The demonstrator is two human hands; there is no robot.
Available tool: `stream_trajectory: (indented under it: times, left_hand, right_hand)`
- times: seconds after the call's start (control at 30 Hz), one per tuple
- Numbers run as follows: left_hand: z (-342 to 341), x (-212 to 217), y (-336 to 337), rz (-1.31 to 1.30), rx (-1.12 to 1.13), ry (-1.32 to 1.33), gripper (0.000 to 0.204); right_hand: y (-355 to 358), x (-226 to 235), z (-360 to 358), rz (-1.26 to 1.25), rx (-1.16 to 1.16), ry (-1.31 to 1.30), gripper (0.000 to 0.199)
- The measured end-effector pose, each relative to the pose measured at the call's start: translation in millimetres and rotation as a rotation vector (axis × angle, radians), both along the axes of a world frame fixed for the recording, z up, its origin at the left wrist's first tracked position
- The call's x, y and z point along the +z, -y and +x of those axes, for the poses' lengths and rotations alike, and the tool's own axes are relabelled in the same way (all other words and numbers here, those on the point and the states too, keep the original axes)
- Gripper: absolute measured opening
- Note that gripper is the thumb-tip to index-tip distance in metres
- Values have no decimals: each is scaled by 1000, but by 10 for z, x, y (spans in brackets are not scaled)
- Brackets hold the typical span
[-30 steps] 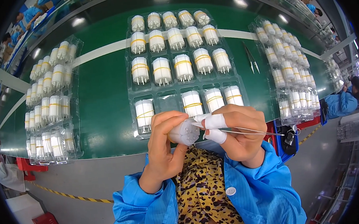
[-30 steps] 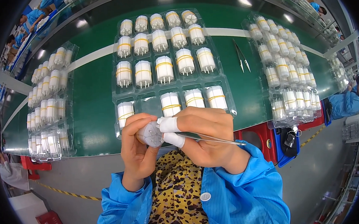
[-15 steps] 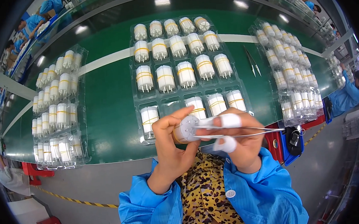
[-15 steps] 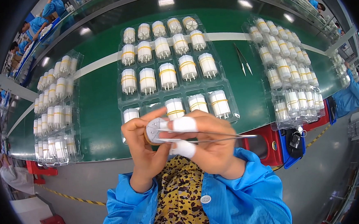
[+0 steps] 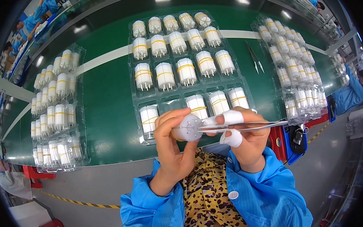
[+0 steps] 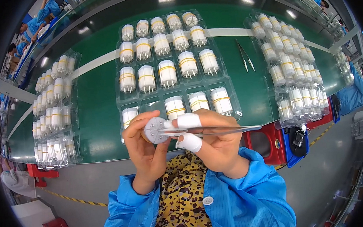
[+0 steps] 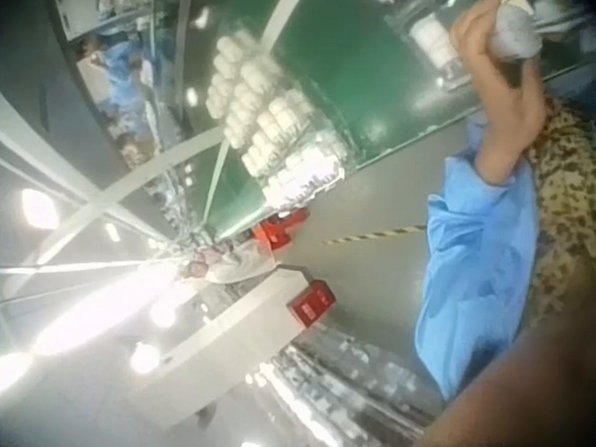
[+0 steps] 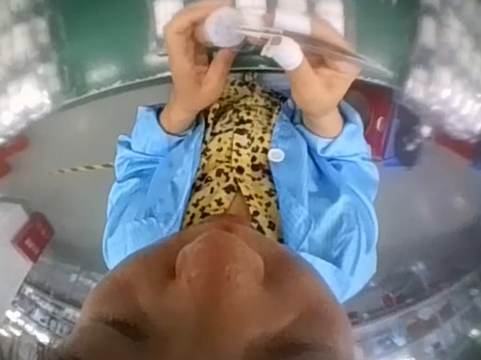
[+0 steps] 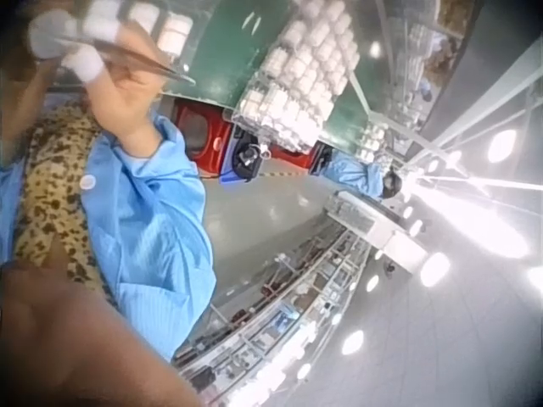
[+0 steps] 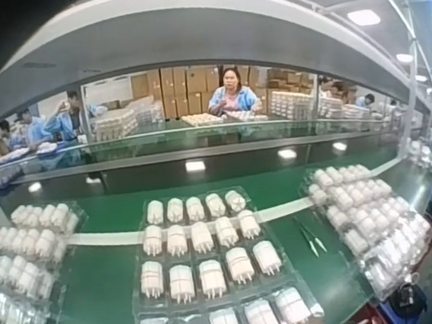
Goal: Assembling small plastic components using tweezers on a production line.
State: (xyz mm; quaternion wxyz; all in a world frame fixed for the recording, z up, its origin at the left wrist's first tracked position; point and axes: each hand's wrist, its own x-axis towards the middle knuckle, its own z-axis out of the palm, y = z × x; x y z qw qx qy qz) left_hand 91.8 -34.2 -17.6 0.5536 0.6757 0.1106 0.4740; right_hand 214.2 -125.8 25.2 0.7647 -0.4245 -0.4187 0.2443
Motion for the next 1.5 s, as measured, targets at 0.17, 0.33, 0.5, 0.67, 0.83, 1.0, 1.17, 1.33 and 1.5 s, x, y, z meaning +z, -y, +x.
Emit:
stream_trajectory:
  times: [0.17,0.33,0.5,0.67,0.83,1.0,1.17,1.33,1.5]
  left_hand:
    - [0,-22,-21,132,94,-29,55]
    - [4,-15,-53,246,163,-60,59]
    - [-23,19,-89,369,189,-127,56]
    - [-47,33,-106,406,154,-200,53]
    - [-43,34,-102,318,68,-158,53]
    - [-40,28,-116,312,48,-168,54]
    - [-50,26,-118,282,15,-175,54]
    - [-80,17,-124,337,34,-170,55]
    - [-70,42,-111,277,9,-115,59]
  right_hand:
    - [-15,48,32,-82,27,185,27]
    - [-34,38,43,-90,30,212,27]
    - [-47,7,45,-79,24,184,24]
    - [-47,-14,90,-84,35,182,20]
    - [-50,-21,104,-67,45,173,19]
    - [-52,22,118,-82,32,222,20]
    - [-68,76,127,-88,20,310,19]
    - [-66,130,141,-121,27,415,19]
    - [-56,40,133,-44,43,263,18]
